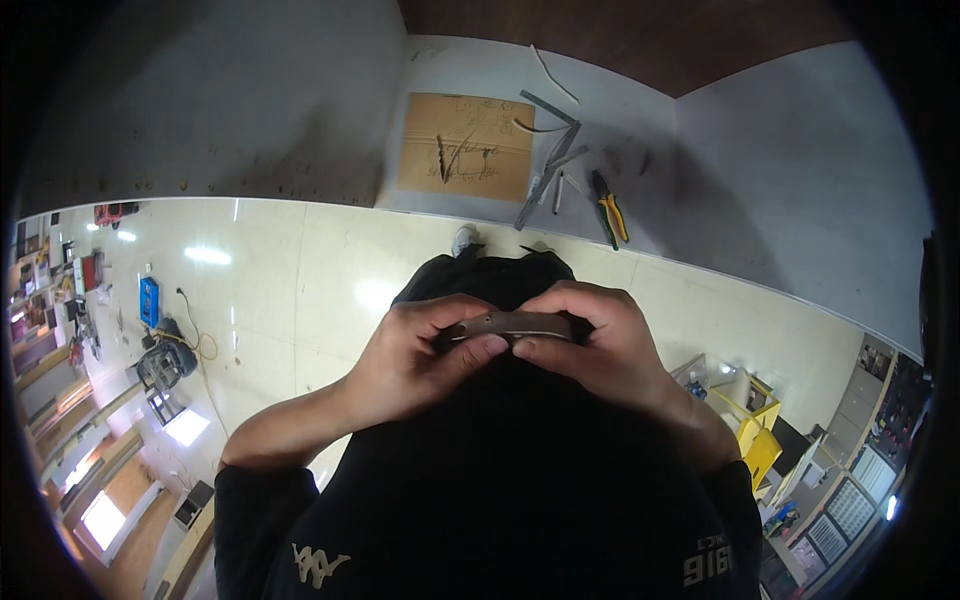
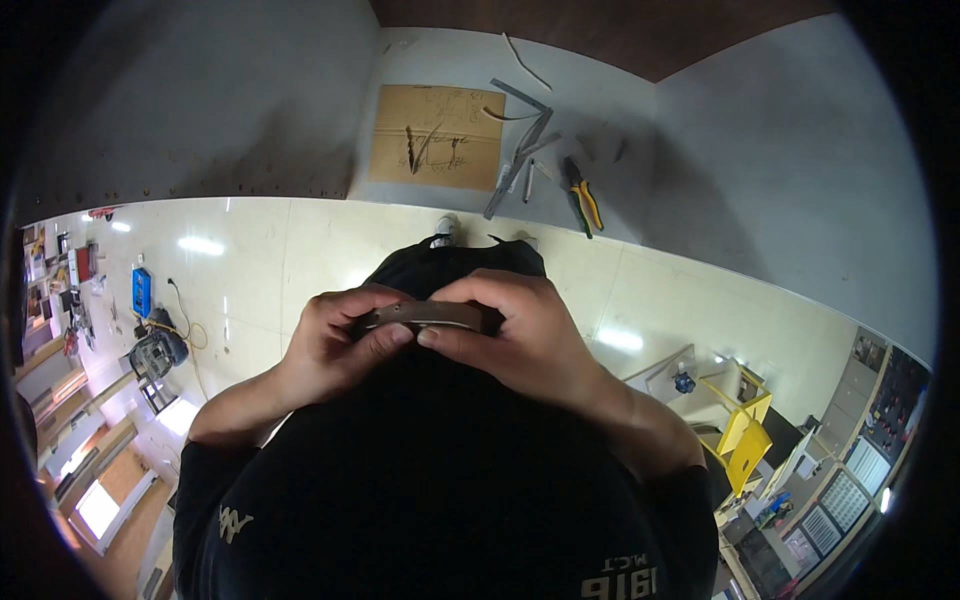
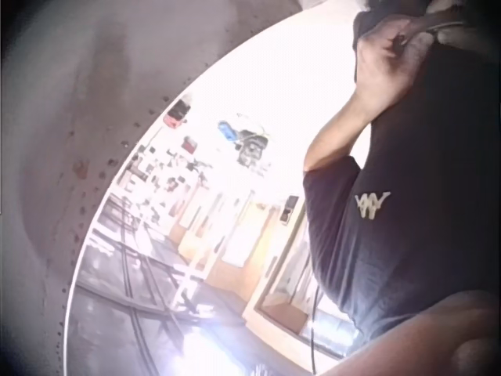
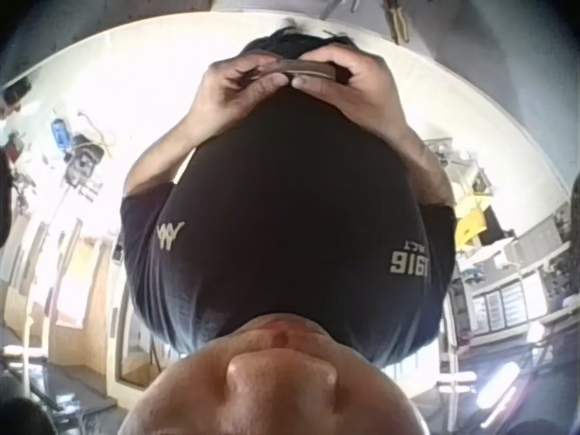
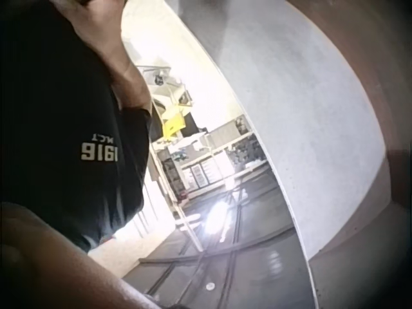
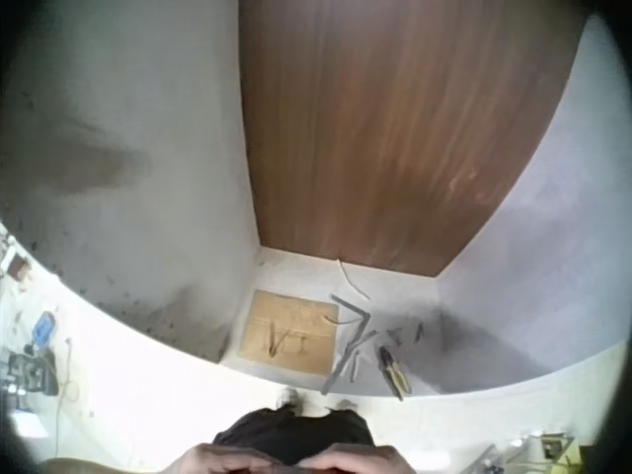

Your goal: The person assembles several thin metal strips into a layered stack. They repeatedly pick up individual strips, align them, and use pliers to press and secure the stack. The process continues with incremental additions and adjustments to the stack.

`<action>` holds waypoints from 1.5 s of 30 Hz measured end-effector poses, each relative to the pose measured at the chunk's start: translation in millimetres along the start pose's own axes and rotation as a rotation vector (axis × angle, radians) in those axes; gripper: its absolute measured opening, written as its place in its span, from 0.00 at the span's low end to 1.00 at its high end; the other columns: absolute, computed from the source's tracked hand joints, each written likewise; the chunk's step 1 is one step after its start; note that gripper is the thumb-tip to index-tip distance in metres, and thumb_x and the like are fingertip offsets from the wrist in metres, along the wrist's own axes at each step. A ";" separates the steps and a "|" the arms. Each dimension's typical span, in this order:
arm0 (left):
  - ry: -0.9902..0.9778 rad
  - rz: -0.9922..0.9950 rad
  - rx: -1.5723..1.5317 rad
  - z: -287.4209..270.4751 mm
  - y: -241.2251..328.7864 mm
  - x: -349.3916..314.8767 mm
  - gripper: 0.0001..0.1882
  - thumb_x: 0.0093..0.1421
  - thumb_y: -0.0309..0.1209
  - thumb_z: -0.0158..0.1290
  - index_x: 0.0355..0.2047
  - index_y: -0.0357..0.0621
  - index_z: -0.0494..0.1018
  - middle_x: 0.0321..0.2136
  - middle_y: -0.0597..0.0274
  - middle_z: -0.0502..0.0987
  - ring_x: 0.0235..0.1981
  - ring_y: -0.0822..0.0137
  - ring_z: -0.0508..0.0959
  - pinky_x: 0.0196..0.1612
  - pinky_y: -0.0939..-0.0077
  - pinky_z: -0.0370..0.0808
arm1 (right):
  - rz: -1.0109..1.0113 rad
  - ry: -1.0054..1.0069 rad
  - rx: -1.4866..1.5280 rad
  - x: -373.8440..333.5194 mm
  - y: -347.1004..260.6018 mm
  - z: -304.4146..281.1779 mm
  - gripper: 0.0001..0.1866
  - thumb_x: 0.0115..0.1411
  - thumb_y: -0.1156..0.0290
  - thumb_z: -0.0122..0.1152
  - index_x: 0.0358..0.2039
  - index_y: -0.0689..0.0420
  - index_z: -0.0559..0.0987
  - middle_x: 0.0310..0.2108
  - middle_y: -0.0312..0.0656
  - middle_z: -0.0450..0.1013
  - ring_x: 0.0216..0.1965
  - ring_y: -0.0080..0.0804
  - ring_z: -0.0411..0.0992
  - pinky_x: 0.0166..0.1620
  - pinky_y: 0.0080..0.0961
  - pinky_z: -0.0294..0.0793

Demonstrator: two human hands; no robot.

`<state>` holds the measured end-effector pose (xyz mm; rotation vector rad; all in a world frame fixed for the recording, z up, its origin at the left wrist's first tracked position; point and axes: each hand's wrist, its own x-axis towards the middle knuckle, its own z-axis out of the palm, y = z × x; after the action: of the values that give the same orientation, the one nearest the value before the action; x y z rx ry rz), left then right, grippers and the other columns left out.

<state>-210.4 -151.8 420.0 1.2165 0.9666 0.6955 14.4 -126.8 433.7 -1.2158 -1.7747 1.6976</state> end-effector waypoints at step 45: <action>-0.232 0.364 0.940 -8.2 -12.7 53.6 0.10 0.61 0.35 0.52 0.30 0.41 0.69 0.21 0.56 0.75 0.21 0.58 0.78 0.20 0.68 0.72 | -0.415 0.260 -0.480 11.7 45.5 -1.4 0.15 0.47 0.74 0.70 0.35 0.59 0.75 0.27 0.42 0.73 0.30 0.41 0.73 0.32 0.33 0.74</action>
<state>-194.5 -104.8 394.8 2.2845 0.8981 0.3412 23.3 -121.9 387.8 -1.0795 -2.1435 0.8710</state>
